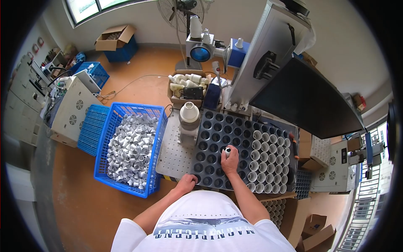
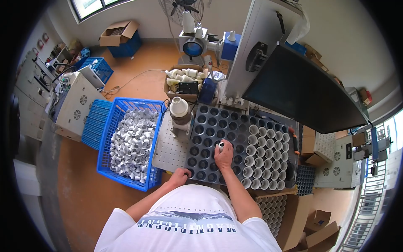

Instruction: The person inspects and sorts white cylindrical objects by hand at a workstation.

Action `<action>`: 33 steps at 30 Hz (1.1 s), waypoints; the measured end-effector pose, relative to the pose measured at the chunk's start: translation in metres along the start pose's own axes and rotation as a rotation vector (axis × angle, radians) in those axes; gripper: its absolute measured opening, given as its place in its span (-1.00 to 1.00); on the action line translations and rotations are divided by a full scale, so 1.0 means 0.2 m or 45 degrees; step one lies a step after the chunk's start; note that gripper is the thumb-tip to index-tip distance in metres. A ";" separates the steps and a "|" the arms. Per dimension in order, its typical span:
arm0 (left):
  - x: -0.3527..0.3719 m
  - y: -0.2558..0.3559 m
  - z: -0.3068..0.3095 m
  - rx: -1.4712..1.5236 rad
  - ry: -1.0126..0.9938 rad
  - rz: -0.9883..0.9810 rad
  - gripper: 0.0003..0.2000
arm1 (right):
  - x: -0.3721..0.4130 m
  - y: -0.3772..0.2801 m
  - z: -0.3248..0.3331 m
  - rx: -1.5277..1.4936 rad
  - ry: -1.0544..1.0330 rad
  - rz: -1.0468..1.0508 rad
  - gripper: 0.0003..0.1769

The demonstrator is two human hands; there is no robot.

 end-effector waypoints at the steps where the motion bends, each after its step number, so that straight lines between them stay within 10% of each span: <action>1: 0.00 0.00 0.01 0.016 -0.026 -0.014 -0.73 | 0.00 0.00 0.00 -0.001 0.005 -0.001 -0.61; 9: -0.10 0.21 0.54 0.166 0.332 0.100 -0.74 | -0.03 0.00 0.03 -0.215 -0.092 -0.212 -0.66; 19: -0.66 0.80 1.03 0.274 1.089 -0.613 -0.63 | -0.47 -0.31 0.22 -0.760 -0.035 -0.473 -0.74; 25: -0.75 0.88 1.04 0.485 0.693 -0.629 -0.81 | -0.78 -0.90 0.12 -1.038 -0.162 -0.093 -0.75; 33: -0.16 -0.05 1.57 0.267 1.462 -0.313 -0.78 | -0.73 -0.98 -0.23 -0.729 -0.345 0.163 -0.65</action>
Point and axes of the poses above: each hand's wrist, its own x-axis away from the middle knuckle, its own z-axis out of the back of the hand, y = z × x, the point moved 1 cm from there along -x, towards the middle knuckle, and after that the axes turned 2 degrees about -x, right-handed, at the moved point
